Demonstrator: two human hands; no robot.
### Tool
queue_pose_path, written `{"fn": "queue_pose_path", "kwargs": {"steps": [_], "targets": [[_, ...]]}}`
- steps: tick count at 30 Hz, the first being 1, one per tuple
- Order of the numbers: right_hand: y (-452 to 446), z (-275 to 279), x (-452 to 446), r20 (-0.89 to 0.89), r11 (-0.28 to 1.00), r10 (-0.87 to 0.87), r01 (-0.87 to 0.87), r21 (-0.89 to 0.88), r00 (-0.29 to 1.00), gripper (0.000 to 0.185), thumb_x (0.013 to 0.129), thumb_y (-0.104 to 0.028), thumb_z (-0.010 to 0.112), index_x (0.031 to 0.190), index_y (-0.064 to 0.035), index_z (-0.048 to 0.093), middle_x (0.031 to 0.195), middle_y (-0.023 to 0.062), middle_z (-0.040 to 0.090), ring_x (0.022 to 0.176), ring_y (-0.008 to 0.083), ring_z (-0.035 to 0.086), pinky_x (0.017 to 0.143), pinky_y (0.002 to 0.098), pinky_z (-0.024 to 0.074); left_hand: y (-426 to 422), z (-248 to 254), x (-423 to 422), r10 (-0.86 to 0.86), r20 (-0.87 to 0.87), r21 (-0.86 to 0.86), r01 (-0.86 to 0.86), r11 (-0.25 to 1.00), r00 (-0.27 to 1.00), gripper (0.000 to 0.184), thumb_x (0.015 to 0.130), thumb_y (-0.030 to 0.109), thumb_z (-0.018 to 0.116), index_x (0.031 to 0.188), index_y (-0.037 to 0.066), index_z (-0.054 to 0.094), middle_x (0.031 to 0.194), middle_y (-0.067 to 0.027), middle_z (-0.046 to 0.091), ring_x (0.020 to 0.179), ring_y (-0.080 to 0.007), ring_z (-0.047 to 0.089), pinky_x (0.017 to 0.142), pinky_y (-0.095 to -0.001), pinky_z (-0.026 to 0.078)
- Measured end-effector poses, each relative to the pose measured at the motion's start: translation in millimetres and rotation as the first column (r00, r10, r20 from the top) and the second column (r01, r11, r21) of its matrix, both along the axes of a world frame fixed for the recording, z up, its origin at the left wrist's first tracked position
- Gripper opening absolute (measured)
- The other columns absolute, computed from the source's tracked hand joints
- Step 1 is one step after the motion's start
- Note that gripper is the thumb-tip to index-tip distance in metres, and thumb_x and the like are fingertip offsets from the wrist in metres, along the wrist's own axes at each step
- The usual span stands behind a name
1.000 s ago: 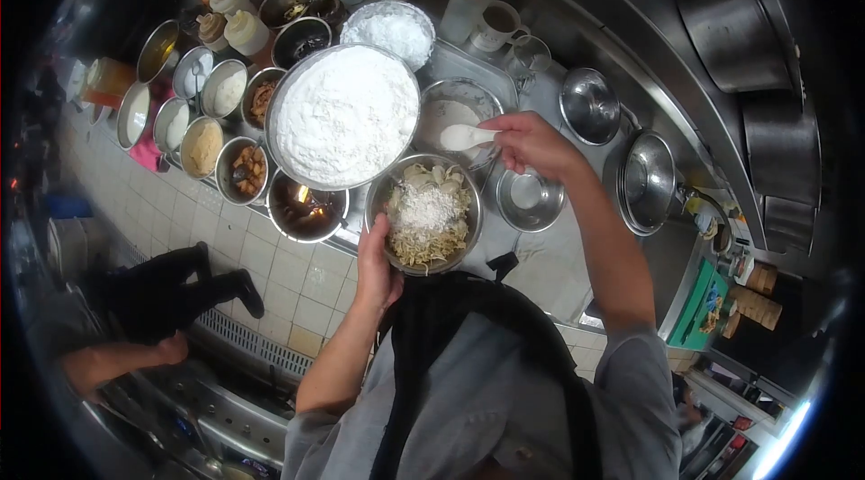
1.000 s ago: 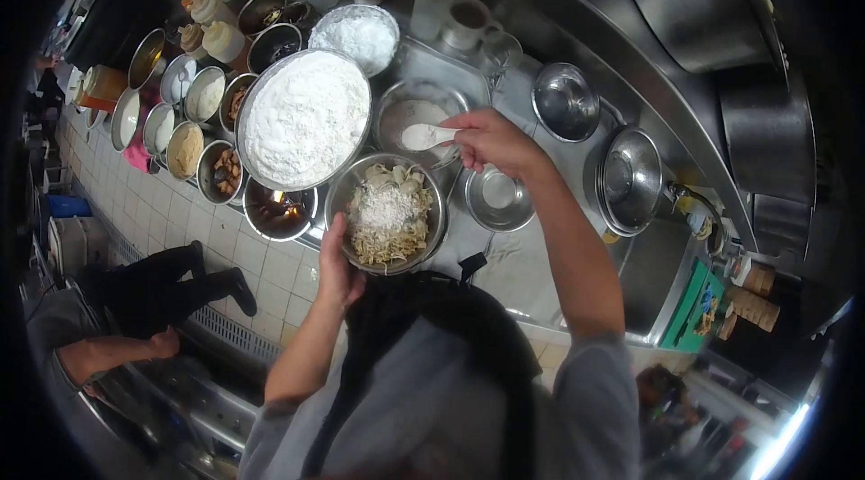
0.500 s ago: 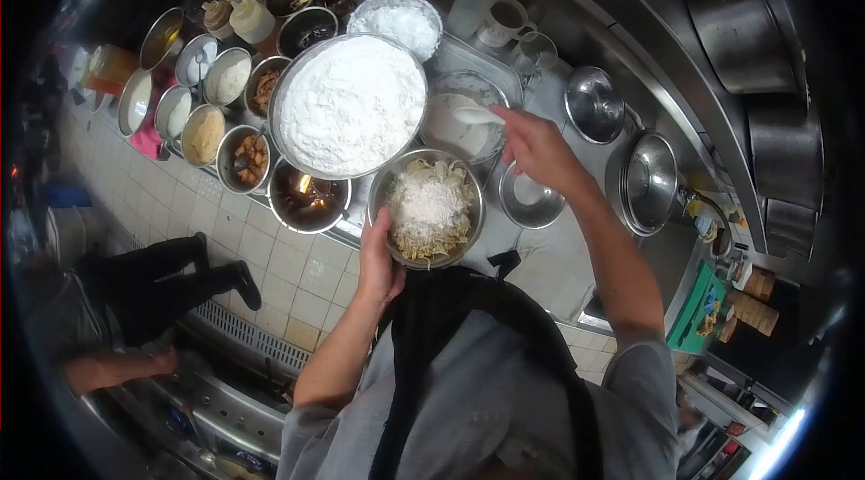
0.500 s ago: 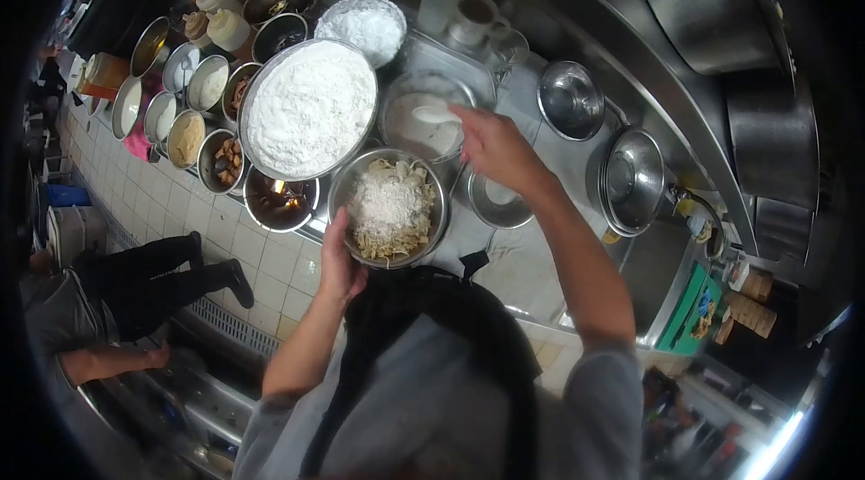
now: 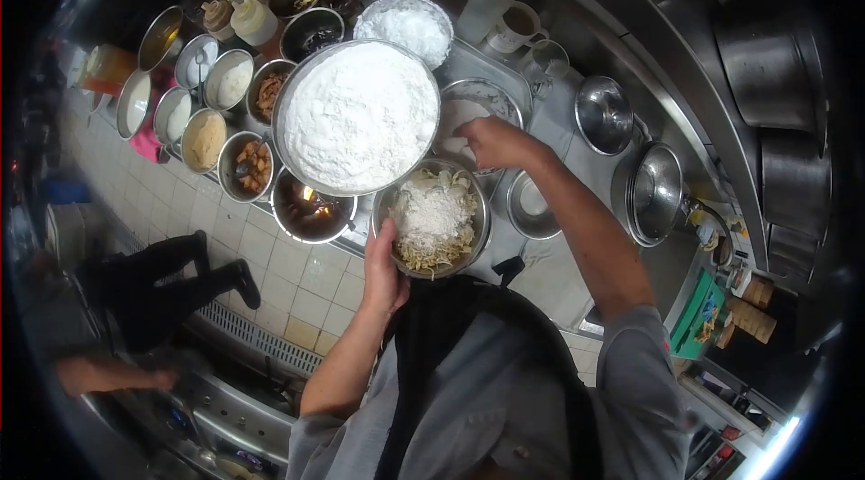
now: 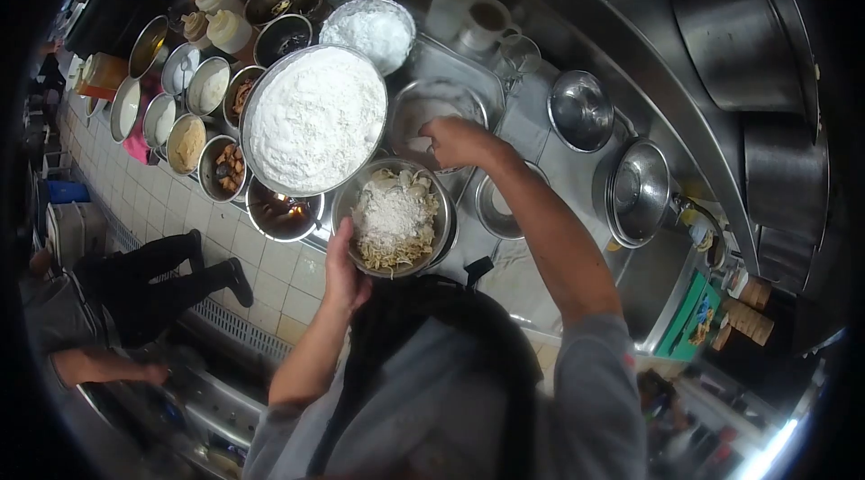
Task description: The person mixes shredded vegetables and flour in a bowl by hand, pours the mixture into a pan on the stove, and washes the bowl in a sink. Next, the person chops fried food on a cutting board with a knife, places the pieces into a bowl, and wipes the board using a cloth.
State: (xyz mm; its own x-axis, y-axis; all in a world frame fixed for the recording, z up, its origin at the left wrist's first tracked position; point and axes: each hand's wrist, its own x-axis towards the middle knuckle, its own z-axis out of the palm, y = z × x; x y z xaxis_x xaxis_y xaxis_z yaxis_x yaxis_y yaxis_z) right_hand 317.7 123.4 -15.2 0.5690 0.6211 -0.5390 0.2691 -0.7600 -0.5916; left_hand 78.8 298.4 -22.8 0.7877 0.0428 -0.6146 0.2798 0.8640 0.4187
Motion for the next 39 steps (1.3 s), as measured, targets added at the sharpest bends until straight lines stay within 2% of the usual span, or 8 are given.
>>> {"fn": "queue_pose_path", "kwargs": {"steps": [4,14,18,21,23,28,34,39], "targets": [[-7,14,5,-0.338,0.978,-0.206,0.202,-0.048,0.918,0.043,0.092,0.002,0.047,0.133,0.0081,0.058,0.085,0.017,0.071,0.065,0.0198,0.069,0.059,0.0324,0.0563,0,-5,-2,-0.011,0.01,0.009,0.011,1.0,1.0,0.059,0.103,0.031,0.052,0.151,0.001,0.033,0.144,-0.0166,0.05,0.131,-0.0269,0.051,0.111,-0.0417,0.043],[-56,53,-16,-0.533,0.737,-0.507,0.661,0.139,0.678,0.037,0.097,-0.005,0.052,0.132,0.0047,0.06,0.08,0.0094,0.07,0.06,0.0128,0.063,0.054,0.0254,0.0523,-1,-1,0,-0.041,0.044,0.117,0.036,0.992,0.998,0.063,0.101,0.045,0.055,0.145,0.001,0.042,0.139,-0.0162,0.055,0.126,-0.0296,0.058,0.107,-0.046,0.049],[-57,100,-57,-0.463,0.762,-0.45,0.599,0.245,0.763,0.038,0.099,-0.005,0.052,0.135,0.0007,0.06,0.071,0.004,0.065,0.06,0.0104,0.063,0.054,0.0249,0.0524,-4,-3,0,-0.056,0.032,0.12,0.052,0.991,0.998,0.064,0.101,0.044,0.055,0.145,0.001,0.041,0.139,-0.0168,0.055,0.126,-0.0296,0.058,0.107,-0.0456,0.049],[-56,114,-90,-0.409,0.871,-0.302,0.423,0.25,0.861,0.038,0.1,-0.006,0.051,0.136,-0.0006,0.06,0.097,0.0113,0.069,0.068,0.0144,0.065,0.058,0.0282,0.0545,-6,3,2,-0.065,0.05,0.11,0.059,0.992,0.997,0.064,0.101,0.044,0.054,0.146,0.001,0.04,0.14,-0.0175,0.055,0.125,-0.0301,0.058,0.106,-0.0452,0.05],[-50,115,-105,0.114,0.918,-0.038,-0.01,0.395,0.993,0.042,0.096,-0.003,0.052,0.138,-0.0026,0.059,0.093,0.0134,0.068,0.068,0.0192,0.066,0.064,0.0319,0.055,-7,4,3,-0.065,0.063,0.101,0.058,0.993,0.996,0.064,0.101,0.044,0.054,0.146,0.0,0.04,0.14,-0.0177,0.054,0.125,-0.0302,0.058,0.106,-0.0451,0.05],[-55,81,-65,0.151,0.909,-0.216,0.142,0.392,0.965,0.052,0.092,0.008,0.045,0.142,-0.0029,0.054,0.088,0.0109,0.061,0.07,0.0173,0.065,0.065,0.0318,0.054,-7,2,0,-0.044,0.057,0.106,0.038,0.994,0.997,0.062,0.101,0.043,0.054,0.146,0.001,0.04,0.138,-0.0172,0.056,0.125,-0.0297,0.059,0.106,-0.045,0.049],[-27,15,-19,0.631,0.983,-0.031,-0.089,0.158,0.775,0.034,0.086,0.005,0.051,0.118,0.0035,0.064,0.102,0.0243,0.07,0.097,0.0402,0.069,0.086,0.048,0.0546,-7,-2,-2,-0.019,0.028,0.095,0.016,0.995,0.999,0.062,0.101,0.043,0.056,0.145,0.002,0.042,0.136,-0.0153,0.057,0.125,-0.0287,0.058,0.106,-0.0454,0.049],[-8,33,0,0.334,0.935,0.234,-0.118,-0.334,0.913,0.024,0.082,0.002,0.057,0.102,0.0039,0.07,0.098,0.0234,0.071,0.097,0.0397,0.07,0.083,0.0474,0.0557,-5,-7,-4,0.002,0.027,0.016,-0.003,1.0,1.0,0.06,0.102,0.035,0.056,0.148,0.001,0.037,0.14,-0.0169,0.052,0.128,-0.0277,0.055,0.107,-0.0426,0.048]]}}
